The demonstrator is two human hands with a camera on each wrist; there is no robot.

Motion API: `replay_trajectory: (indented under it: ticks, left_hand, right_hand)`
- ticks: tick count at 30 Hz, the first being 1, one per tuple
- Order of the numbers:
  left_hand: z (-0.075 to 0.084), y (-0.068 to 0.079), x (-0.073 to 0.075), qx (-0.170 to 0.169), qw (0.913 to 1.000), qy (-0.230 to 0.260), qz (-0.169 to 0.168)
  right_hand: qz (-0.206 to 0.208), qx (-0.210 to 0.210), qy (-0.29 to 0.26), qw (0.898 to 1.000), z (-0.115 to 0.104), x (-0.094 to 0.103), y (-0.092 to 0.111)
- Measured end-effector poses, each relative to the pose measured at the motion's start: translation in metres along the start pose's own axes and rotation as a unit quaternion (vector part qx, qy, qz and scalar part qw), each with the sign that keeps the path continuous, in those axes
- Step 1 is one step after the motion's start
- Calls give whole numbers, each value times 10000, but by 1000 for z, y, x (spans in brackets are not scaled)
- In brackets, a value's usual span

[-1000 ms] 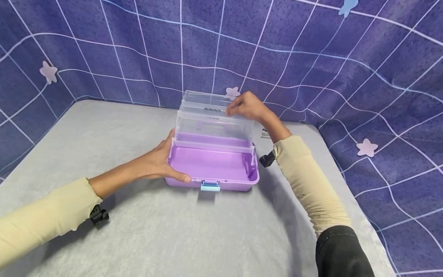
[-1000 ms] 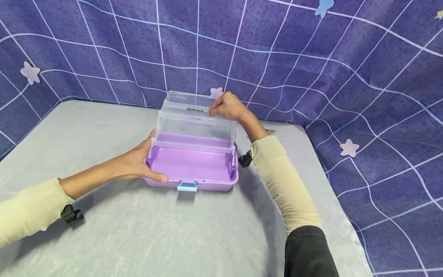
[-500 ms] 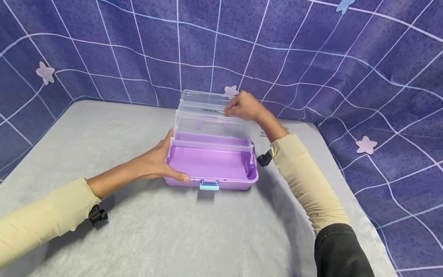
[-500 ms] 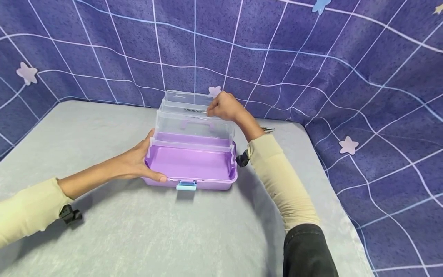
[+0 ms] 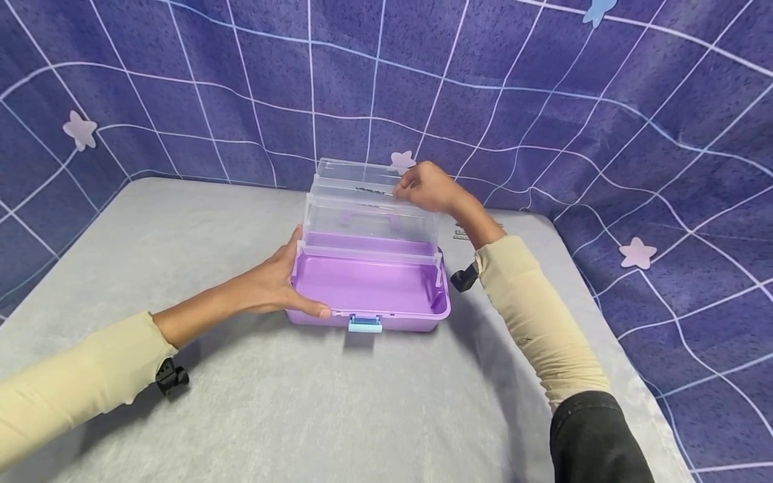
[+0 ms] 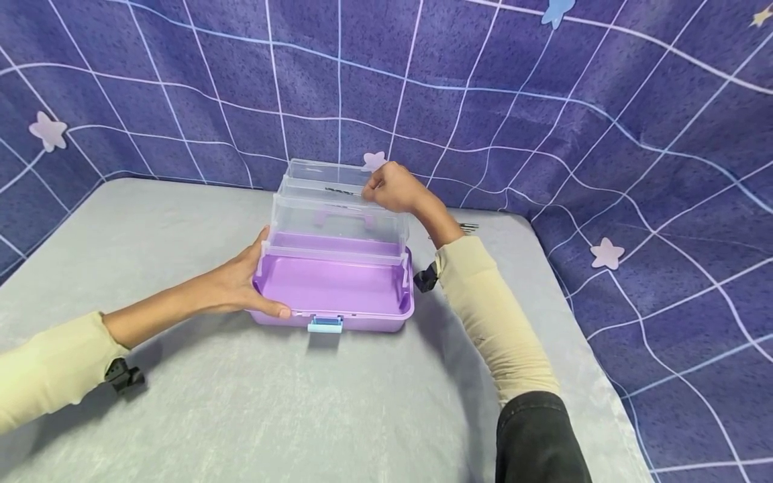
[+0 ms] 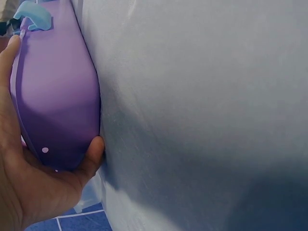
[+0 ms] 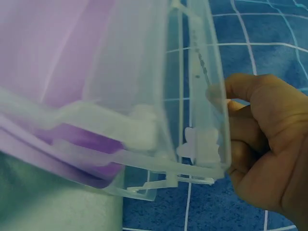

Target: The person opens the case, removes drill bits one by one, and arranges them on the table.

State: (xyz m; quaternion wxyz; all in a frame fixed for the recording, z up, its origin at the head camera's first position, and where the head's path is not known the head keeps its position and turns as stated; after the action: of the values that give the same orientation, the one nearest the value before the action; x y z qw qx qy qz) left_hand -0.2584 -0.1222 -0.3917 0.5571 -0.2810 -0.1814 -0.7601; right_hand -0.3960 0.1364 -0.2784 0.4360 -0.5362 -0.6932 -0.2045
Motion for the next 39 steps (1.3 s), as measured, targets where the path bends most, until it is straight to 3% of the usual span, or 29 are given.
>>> replay_trajectory:
  ticks: [4,12,16,23,34,39]
  left_hand:
    - [0,0,0,-32,10000,5,14]
    - [-2,0,-1,146,9998,-87,-35]
    - [-2,0,-1,177,9998,-64,-49]
    - [0,1,0,30,10000,47,3]
    - [7,0,3,-379,9986,352,109]
    - [7,-1,1,-372,9989,258,73]
  right_hand:
    - [-14,-553,-791,9953,9,8,4]
    - [-448,-1295,-2122,9676,24,17,19]
    - [-572,-1348,-2246,9634,32,23,24]
    - [-681,-1358,-2074,9664,47,33,33]
    - [-589,-1421,-2292,9611,63,48,51]
    - [-597,-1528,-2349,9581,75,53,61]
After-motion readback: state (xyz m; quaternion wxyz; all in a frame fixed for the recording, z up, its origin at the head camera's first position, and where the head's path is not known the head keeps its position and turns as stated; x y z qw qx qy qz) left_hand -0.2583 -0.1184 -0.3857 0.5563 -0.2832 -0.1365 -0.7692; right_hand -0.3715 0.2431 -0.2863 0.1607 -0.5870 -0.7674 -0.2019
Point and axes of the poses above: each hand's wrist, its own y-axis away from the middle knuckle, its own x-axis out of the back of the hand, z = x × y, the point moved 9 cm from there along -y, towards the middle knuckle, and after that the axes turned 11 degrees about z, right-handed, at the moved point
